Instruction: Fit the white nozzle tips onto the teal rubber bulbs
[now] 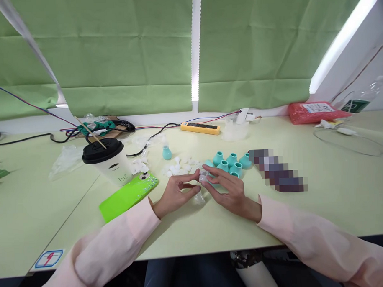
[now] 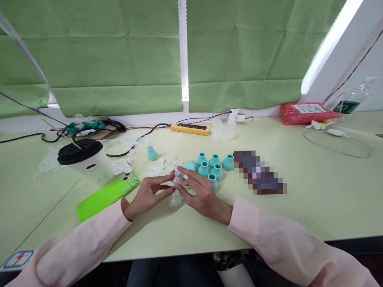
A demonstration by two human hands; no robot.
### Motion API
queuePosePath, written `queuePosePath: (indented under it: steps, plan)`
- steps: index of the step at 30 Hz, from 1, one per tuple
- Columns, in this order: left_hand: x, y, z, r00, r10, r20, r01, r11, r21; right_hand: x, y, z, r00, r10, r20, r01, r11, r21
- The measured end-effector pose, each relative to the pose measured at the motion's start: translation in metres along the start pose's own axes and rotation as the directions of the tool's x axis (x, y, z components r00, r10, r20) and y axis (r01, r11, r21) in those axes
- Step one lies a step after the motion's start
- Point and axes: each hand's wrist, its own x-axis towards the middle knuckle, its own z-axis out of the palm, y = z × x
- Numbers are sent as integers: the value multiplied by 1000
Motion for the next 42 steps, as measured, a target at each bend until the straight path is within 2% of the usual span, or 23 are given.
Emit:
queuePosePath:
  steps: [3, 6, 10, 13, 16, 19, 23, 28, 32, 36, 39, 42]
  plan:
    - [0, 1, 2, 999, 35, 16, -35, 999, 17, -1, -1, 0, 998, 59, 0, -59, 998, 27]
    - [1, 1, 3, 992, 110, -64, -98, 981, 168, 0, -2, 0, 995, 101, 16, -102, 993, 63]
    - [-1, 1, 2, 937, 333, -107, -263, 872, 412, 0, -3, 2, 987, 136, 81, -145, 983, 113]
    - [-3, 2, 2, 907, 413, -83, -324, 810, 490, 0, -5, 0, 988, 116, 106, -128, 985, 118]
    - [-5, 5, 3, 930, 351, -112, -263, 845, 465, 7, -6, -8, 985, 39, 168, -40, 999, 3]
    - [-4, 6, 2, 947, 253, -198, -159, 905, 395, 18, -4, -18, 966, -4, 258, 76, 959, -272]
    - [-1, 4, 1, 956, 193, -221, -115, 939, 324, 25, 2, -23, 945, 158, 286, 25, 839, -544]
    - [0, 1, 1, 955, 173, -240, -93, 946, 311, 22, 4, -20, 900, 239, 365, 38, 790, -612]
    - [0, -1, 2, 948, 179, -264, -96, 949, 301, 19, 4, -19, 894, 216, 393, 8, 868, -496]
    - [0, -1, 2, 945, 194, -263, -110, 947, 303, 16, 3, -17, 949, 133, 285, -64, 969, -239]
    - [0, -2, 1, 944, 200, -262, -102, 933, 344, 13, 0, -15, 962, 139, 233, -127, 990, -64]
    - [-1, -1, 0, 928, 271, -255, -138, 888, 440, 12, -2, -15, 948, 189, 254, -199, 980, 12]
